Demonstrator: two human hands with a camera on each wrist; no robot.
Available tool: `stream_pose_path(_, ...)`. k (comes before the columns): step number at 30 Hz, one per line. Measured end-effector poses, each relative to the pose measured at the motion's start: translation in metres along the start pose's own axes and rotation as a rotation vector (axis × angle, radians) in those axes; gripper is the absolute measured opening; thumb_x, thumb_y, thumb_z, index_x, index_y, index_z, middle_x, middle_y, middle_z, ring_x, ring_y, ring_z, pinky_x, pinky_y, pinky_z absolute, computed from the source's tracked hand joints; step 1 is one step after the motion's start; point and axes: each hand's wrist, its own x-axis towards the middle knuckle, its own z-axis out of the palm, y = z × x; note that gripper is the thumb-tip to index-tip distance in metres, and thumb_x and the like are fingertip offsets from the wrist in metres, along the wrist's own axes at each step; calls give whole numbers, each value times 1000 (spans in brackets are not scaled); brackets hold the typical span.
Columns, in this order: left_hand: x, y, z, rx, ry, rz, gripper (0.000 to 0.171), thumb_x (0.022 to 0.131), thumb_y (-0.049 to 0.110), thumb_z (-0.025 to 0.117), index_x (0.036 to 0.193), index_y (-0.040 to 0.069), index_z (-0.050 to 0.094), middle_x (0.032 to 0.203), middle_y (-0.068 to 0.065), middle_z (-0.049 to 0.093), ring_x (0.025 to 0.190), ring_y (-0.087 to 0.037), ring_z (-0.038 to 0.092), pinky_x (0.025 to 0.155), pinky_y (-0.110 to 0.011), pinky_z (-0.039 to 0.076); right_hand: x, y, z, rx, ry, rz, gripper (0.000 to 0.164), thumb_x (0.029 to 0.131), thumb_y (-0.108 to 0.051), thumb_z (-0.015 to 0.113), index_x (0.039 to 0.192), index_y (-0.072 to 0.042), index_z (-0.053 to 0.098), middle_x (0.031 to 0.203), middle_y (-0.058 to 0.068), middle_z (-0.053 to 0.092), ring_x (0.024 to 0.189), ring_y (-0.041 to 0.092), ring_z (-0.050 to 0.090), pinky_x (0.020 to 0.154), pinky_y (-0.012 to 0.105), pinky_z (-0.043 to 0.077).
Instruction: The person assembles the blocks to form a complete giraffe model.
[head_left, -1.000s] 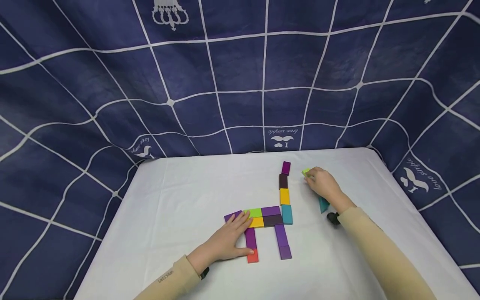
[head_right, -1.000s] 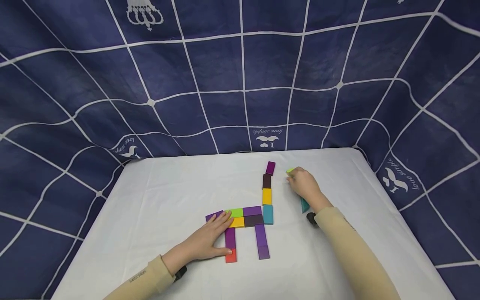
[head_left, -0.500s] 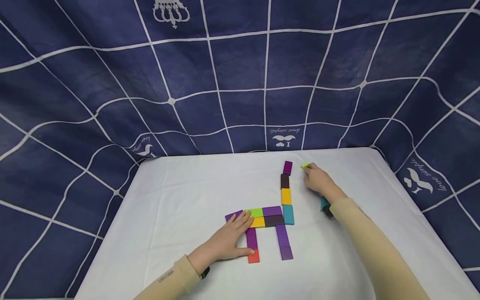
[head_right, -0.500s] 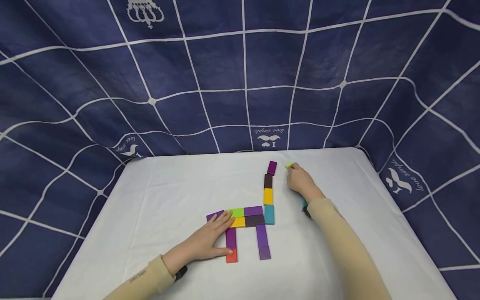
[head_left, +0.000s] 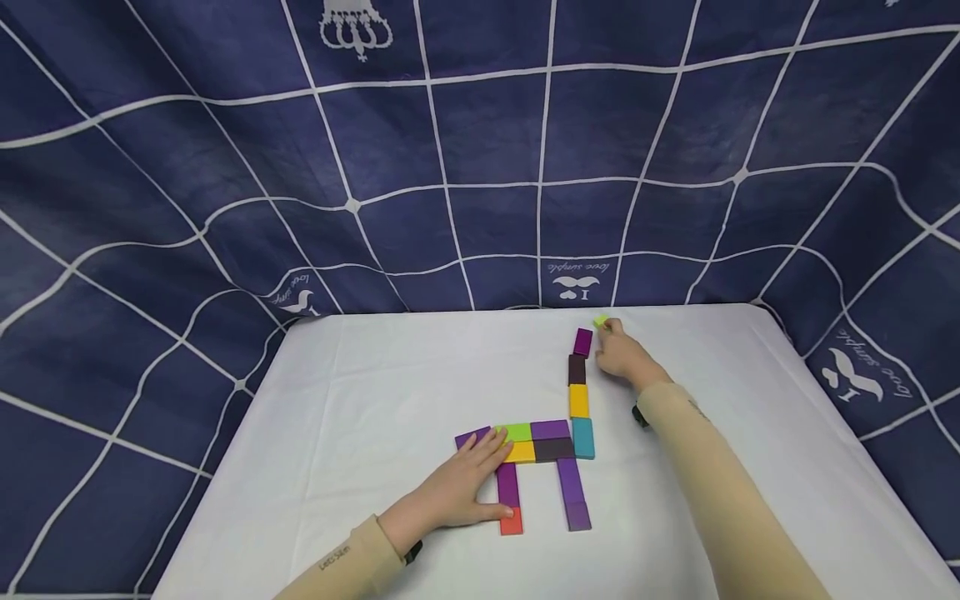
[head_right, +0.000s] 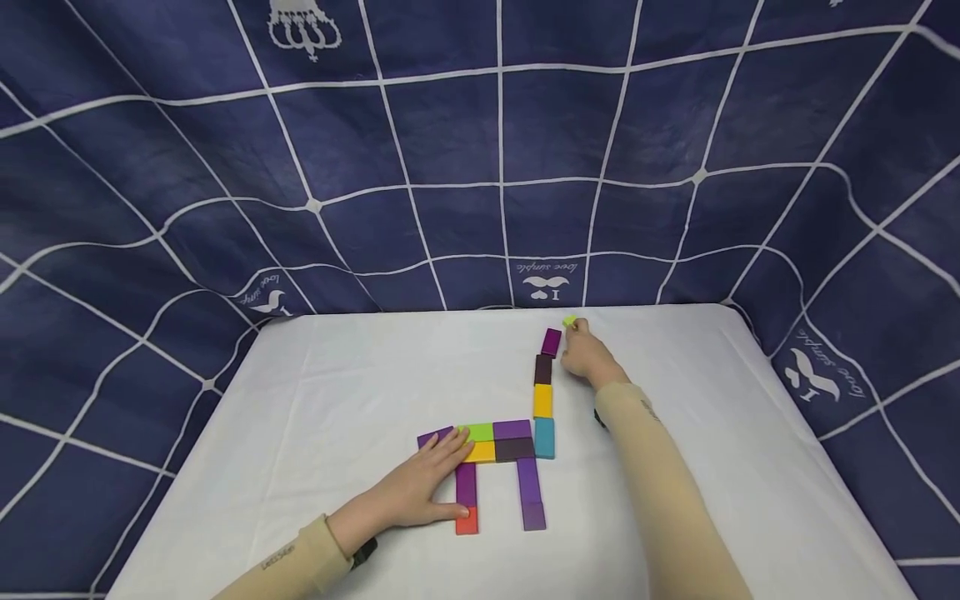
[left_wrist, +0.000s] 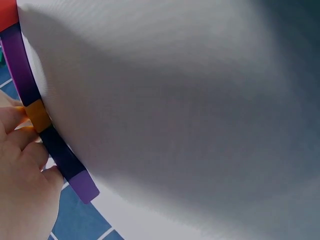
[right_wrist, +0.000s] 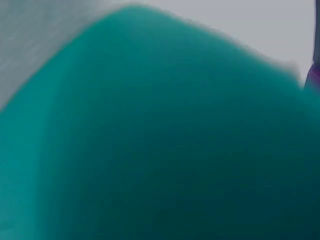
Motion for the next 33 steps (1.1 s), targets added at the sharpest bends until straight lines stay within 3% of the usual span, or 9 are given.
stream_pose_path(8,0,4,3,7,-21,-3,94,87,68,57,156,12,27,166,-4,17,154,-23,13,125,-45,16,2,0,5,6,12,19,64,97,-13,39,153,8,18,155,27,10,118,45,53,111,57,39)
stream_pose_path(12,0,4,4,12,-22,-3,94,87,68,57,156,12,27,166,-3,16,154,-22,12,125,-45,16,4,2,4,-2,42,-7,60,96,-13,37,151,10,24,158,27,11,133,48,43,115,58,33)
stream_pose_path(17,0,3,2,15,-24,-7,94,87,68,57,157,13,27,166,-3,15,154,-22,12,125,-45,15,10,4,3,-3,83,-75,57,95,-12,34,147,12,32,159,26,23,146,44,25,122,53,21)
stream_pose_path(24,0,2,-2,16,-23,-12,94,87,67,58,157,12,27,166,-3,15,154,-22,12,125,-44,15,14,4,1,1,97,-90,55,97,-14,37,146,9,36,158,21,31,146,41,28,122,52,23)
stream_pose_path(33,0,0,0,9,-20,-19,94,87,66,58,157,12,27,166,-3,15,154,-22,12,125,-45,15,13,2,4,28,80,-106,58,98,-17,41,149,9,32,160,21,28,148,40,25,122,52,20)
